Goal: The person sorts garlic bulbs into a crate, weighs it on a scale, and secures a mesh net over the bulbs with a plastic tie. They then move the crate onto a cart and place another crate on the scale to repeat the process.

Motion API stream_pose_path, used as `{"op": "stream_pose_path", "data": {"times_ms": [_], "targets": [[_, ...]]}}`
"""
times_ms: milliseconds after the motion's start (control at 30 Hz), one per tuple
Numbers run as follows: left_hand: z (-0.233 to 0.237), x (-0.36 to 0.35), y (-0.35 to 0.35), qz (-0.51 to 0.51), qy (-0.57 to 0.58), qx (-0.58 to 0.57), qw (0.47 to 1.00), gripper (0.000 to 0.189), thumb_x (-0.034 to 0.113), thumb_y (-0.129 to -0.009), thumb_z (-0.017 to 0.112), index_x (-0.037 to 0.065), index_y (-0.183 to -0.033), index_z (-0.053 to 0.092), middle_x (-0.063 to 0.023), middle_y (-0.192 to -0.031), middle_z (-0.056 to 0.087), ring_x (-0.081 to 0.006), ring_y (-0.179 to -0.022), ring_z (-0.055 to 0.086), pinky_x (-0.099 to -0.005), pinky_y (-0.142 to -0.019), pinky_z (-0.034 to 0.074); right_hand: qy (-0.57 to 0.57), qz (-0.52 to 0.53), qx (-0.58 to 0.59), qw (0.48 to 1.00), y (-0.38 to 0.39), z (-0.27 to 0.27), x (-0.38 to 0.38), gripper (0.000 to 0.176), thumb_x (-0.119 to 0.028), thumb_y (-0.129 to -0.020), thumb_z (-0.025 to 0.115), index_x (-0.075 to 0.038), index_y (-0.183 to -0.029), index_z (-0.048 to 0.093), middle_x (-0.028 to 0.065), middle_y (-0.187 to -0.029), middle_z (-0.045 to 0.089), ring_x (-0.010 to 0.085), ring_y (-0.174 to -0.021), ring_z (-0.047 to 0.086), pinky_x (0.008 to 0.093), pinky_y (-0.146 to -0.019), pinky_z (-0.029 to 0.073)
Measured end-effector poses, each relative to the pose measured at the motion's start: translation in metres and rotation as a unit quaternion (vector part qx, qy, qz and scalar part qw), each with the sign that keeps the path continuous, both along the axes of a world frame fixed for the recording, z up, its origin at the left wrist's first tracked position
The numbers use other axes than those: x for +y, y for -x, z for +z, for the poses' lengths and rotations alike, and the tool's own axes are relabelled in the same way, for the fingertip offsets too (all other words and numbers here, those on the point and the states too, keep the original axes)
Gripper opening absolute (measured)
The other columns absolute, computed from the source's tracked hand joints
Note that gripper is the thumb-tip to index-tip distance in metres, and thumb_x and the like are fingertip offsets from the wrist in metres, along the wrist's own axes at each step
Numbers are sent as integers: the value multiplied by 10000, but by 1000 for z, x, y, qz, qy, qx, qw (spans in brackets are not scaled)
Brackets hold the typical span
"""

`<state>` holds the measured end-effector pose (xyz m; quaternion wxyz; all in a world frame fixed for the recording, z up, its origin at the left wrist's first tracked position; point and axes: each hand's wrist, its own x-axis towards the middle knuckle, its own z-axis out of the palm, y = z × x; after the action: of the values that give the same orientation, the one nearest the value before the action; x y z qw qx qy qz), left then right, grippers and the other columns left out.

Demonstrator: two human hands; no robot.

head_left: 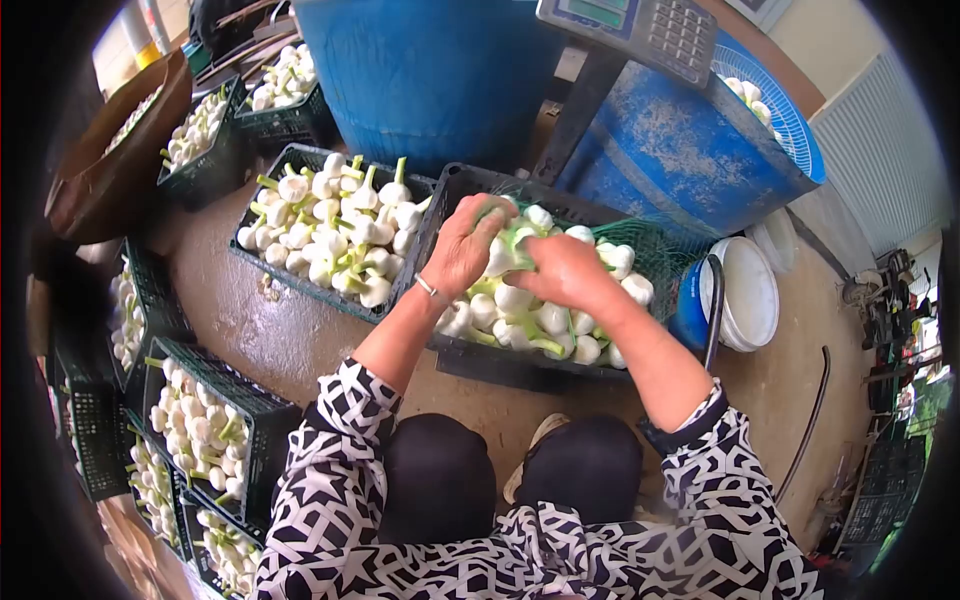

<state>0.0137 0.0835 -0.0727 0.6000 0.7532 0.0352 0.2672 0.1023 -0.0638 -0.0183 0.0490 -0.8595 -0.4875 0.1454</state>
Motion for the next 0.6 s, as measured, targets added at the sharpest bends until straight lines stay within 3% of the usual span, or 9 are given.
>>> {"op": "stream_pose_path", "data": {"times_ms": [100,167,200,233,300,367,467,533,600], "targets": [[-5,5,-7,-91,34,-63,993,289,197,-949,450,34,-1158,564,-117,-1307,484,-202,-1237,424,-319,-1040,320,-133,-13,28,991,0,-18,0,201,-263,-816,618,-74,-813,685,165,-833,673,354,-813,653,463,-711,504],[-6,2,-15,-261,223,-21,939,466,189,-906,501,40,-1341,423,-144,-1418,386,-222,-1328,342,-346,-1106,243,-239,-37,74,967,-11,-14,6,210,-263,-807,639,-72,-870,701,183,-790,656,384,-751,629,451,-667,487],[10,-6,-9,-261,217,110,934,695,232,-894,532,54,-1477,198,-159,-1460,321,-227,-1344,308,-350,-1105,235,-234,-39,82,968,-20,-6,8,205,-255,-798,642,-87,-896,709,183,-798,655,388,-768,622,449,-676,481],[-2,-1,-9,-313,197,63,927,913,272,-823,636,46,-1510,79,-176,-1496,272,-251,-1377,264,-362,-1113,232,-243,-52,73,966,-22,1,6,205,-255,-798,642,-87,-896,709,183,-798,655,388,-768,622,449,-676,481],[2,0,-10,-275,8,70,959,1024,163,-732,710,46,-1512,58,-137,-1520,202,-234,-1407,205,-369,-1152,151,-215,-50,98,970,-25,14,4,204,-234,-785,641,-76,-895,708,185,-803,656,384,-780,625,457,-681,482],[-2,-6,-23,-219,-90,19,971,927,117,-714,735,34,-1482,224,-153,-1474,321,-228,-1358,306,-372,-1128,227,-212,-43,45,975,-23,26,9,175,-202,-749,635,-76,-852,700,179,-782,652,377,-775,627,461,-676,484],[-34,-12,-53,-262,-178,144,937,634,217,-772,702,-6,-1320,475,-205,-1320,505,-281,-1267,437,-415,-1052,344,-160,1,-70,985,-11,43,16,146,-118,-638,614,-82,-770,666,156,-711,638,360,-756,630,470,-656,488],[-51,-33,-65,-176,-59,48,982,333,163,-826,606,-32,-1095,601,-174,-1109,633,-282,-1075,587,-412,-928,453,-172,4,-75,982,-9,49,1,175,-144,-658,637,-78,-816,670,156,-714,637,355,-737,634,456,-639,489],[-38,-40,-52,-165,72,98,979,270,116,-831,550,-31,-1053,595,-174,-1042,647,-284,-1005,615,-392,-884,472,-264,-15,-36,964,-11,60,-30,227,-184,-700,674,-80,-902,685,137,-727,657,308,-692,647,413,-613,502]]}}
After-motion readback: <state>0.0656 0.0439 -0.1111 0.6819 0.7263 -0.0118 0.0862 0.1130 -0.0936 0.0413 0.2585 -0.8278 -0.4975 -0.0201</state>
